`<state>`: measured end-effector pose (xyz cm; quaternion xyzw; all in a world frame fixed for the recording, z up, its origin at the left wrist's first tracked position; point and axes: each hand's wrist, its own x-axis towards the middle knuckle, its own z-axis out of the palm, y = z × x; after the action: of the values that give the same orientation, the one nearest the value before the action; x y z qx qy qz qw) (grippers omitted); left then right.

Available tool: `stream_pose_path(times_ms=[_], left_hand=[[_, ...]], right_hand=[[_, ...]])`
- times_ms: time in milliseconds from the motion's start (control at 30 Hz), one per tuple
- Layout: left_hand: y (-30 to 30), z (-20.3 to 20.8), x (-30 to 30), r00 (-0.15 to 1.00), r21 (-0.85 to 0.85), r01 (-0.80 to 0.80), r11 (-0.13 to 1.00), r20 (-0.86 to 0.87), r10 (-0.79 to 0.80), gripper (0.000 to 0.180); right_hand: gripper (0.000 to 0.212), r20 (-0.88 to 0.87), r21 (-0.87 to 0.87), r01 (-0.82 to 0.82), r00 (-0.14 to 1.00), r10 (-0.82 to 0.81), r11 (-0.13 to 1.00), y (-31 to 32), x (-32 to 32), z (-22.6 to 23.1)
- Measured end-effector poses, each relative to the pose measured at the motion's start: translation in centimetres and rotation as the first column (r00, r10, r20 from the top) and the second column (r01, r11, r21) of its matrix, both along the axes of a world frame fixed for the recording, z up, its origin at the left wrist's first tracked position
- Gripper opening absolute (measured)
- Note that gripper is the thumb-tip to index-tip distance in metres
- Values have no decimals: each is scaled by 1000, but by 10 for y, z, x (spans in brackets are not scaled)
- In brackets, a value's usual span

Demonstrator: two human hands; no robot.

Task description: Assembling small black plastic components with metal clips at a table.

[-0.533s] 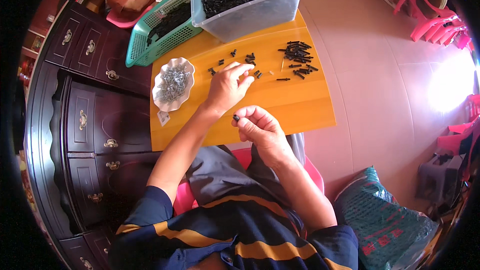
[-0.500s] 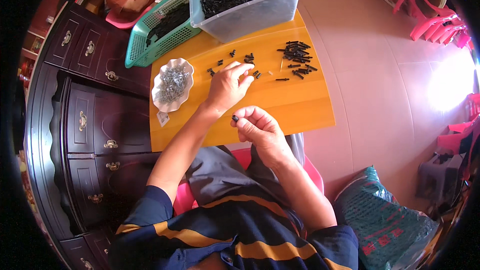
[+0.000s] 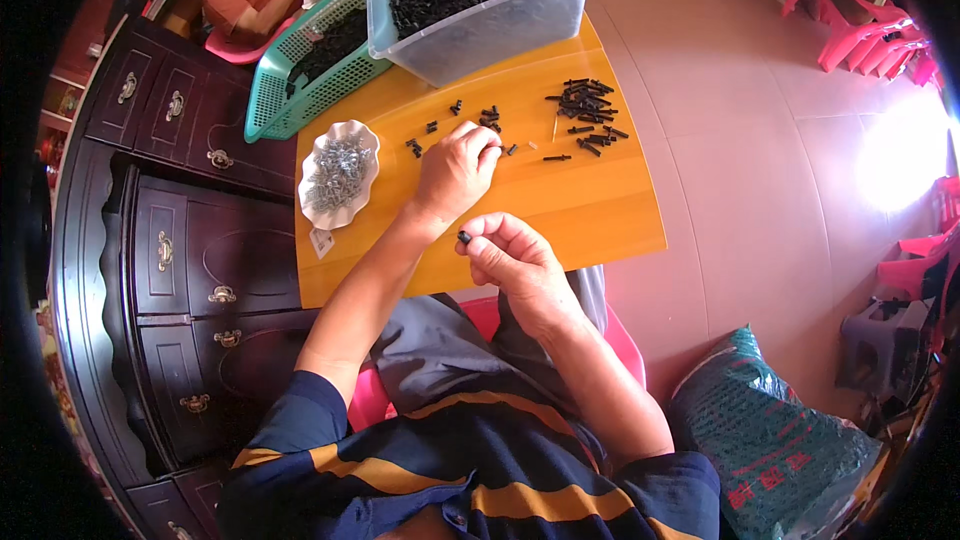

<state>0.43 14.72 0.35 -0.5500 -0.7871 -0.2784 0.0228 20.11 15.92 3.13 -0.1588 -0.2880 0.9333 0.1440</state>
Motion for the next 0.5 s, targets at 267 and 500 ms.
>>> stream_pose_path(times_ms=[267, 500], left_hand=[[-51, 26, 3, 803, 56, -52, 997, 596, 9, 8], [-103, 85, 34, 581, 162, 18, 987, 801, -142, 9]], right_hand=[[14, -1, 37, 24, 1000, -24, 999, -1, -1, 2], [14, 20, 173, 52, 998, -56, 983, -5, -1, 0]])
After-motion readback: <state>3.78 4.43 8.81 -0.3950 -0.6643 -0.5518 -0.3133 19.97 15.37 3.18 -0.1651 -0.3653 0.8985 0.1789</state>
